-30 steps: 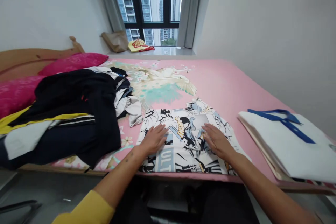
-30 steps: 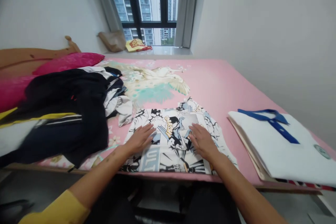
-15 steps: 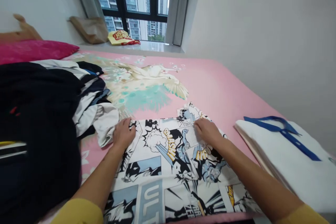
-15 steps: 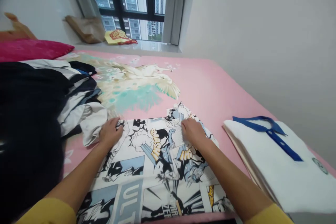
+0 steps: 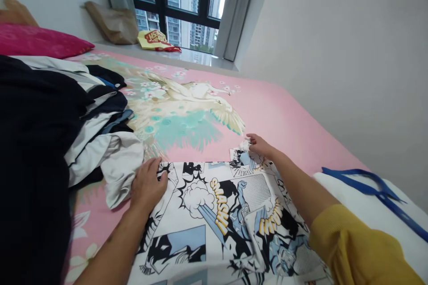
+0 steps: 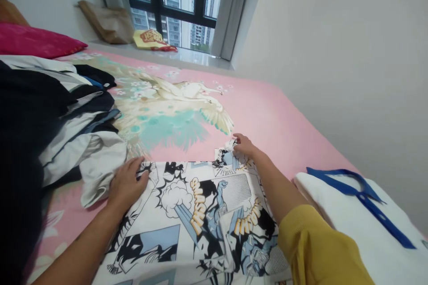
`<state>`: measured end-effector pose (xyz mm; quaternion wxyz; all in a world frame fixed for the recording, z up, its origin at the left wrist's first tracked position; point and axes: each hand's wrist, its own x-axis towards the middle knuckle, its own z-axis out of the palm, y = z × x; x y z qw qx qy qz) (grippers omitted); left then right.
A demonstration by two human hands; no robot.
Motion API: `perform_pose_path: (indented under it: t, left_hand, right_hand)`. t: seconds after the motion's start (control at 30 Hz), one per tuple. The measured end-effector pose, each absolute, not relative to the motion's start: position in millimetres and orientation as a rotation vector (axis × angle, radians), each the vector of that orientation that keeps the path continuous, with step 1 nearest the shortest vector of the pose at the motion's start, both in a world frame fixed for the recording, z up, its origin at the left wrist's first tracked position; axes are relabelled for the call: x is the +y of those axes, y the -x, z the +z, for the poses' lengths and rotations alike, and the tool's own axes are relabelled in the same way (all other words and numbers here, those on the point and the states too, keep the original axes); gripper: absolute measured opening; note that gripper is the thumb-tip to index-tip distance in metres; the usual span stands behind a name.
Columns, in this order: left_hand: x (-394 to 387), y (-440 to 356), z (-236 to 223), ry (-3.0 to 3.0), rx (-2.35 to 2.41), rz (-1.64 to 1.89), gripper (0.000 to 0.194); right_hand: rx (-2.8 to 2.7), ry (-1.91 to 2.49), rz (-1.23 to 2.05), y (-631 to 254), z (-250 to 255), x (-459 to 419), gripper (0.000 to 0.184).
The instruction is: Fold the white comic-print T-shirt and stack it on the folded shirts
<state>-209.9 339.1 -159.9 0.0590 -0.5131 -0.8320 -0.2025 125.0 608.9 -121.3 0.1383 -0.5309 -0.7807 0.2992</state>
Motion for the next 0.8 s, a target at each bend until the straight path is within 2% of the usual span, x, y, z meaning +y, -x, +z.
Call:
perform_pose_path:
  t: [0.07,0.2,0.27,0.47,0.63,0.7,0.8]
  left_hand:
    - [338.8,209.7,-159.7,1.551,-2.531,-0.6,0.044]
    - [338.6,211.0,-161.2,1.551,-2.522,-0.616,0.044]
    - [338.6,211.9,-162.3,1.553,-2.518,-0.628,0.043]
    - [338.6,212.5,-163.5,1.557,-2.504,-0.658,0.043]
    - [338.4,212.1,-163.0,1.555,-2.497,-0.683,0.042]
    - [338.1,212.1,-162.9,1.558,-2.496,-0.684,0.042]
    - [337.7,212.0,-163.1,1.55,-2.5,-0.686,0.042]
  right_hand:
    - [-2.397,1.439,0.804,-118.1,-110.7,610.2,0.06]
    - [-2.725,1.268,0.533,-103.8,-90.5,607.6,0.024]
    - [-2.732,1.321,0.446,-100.5,-83.5,604.3,0.016]
    - [-2.61,1.632,0.208,-110.9,-82.4,600.8,0.027]
    - [-2.611,1.689,0.41,-124.8,-87.2,608.4,0.044]
    - [-2.654,1.687,0.49,-126.4,-85.9,610.4,0.038]
    - [-2.659,1.711,0.43,-123.4,-80.9,611.0,0.03]
